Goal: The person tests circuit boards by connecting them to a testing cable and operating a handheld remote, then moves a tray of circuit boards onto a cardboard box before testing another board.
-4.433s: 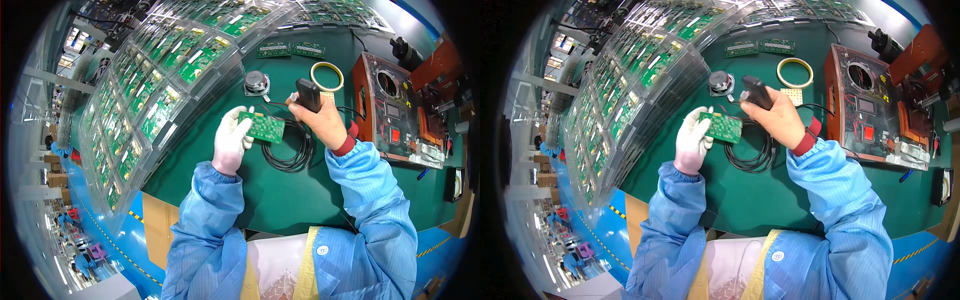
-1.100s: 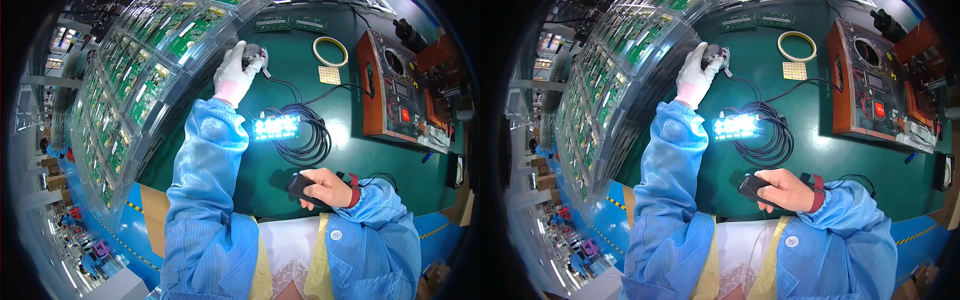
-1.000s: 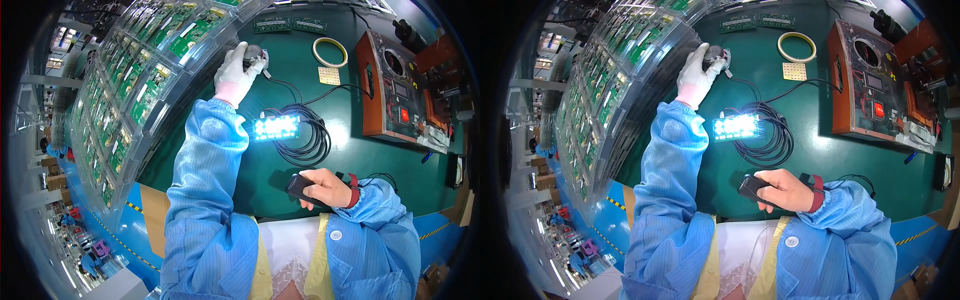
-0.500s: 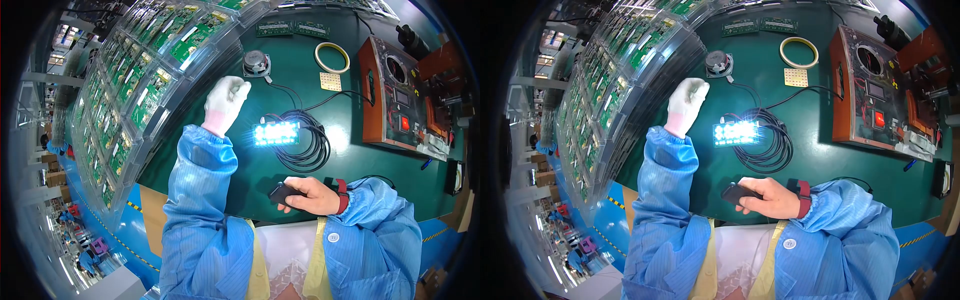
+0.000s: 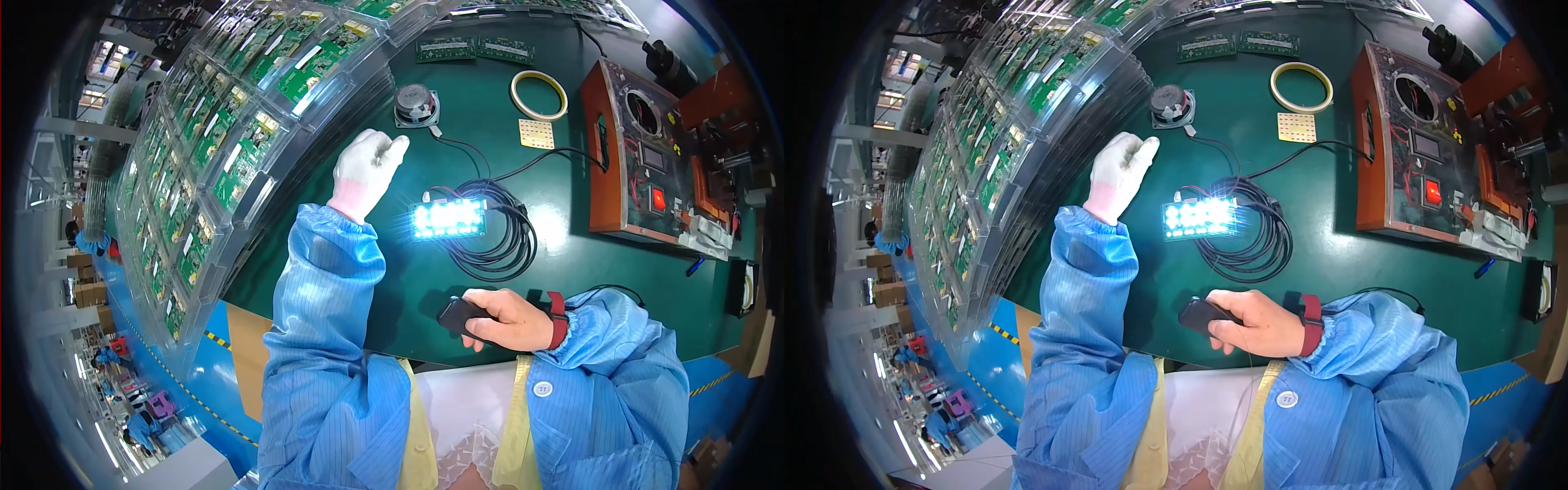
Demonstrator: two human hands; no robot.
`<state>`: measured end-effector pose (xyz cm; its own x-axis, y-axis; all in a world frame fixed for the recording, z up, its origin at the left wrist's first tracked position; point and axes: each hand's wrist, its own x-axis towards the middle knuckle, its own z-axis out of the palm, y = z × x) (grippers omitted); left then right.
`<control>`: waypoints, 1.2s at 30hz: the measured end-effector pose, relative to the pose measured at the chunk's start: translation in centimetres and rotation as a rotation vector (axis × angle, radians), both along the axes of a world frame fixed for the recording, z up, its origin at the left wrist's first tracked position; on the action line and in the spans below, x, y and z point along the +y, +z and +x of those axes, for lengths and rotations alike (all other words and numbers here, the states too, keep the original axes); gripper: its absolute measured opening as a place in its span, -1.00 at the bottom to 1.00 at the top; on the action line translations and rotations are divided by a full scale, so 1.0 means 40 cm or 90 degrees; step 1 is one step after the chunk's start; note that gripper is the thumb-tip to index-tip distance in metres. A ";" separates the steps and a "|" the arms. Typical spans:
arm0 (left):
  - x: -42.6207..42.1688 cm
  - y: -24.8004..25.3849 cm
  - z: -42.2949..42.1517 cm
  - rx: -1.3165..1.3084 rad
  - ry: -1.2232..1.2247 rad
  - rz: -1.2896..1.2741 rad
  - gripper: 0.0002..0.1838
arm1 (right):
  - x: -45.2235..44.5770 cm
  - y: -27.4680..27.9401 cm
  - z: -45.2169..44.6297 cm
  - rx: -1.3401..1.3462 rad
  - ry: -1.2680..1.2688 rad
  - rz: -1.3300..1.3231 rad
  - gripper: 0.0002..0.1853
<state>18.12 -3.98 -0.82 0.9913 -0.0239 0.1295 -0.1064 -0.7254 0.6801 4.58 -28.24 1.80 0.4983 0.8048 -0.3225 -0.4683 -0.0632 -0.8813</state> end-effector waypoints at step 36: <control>0.001 -0.012 0.004 -0.019 0.003 0.015 -0.62 | -0.008 -0.016 -0.006 -0.006 0.020 0.072 -0.87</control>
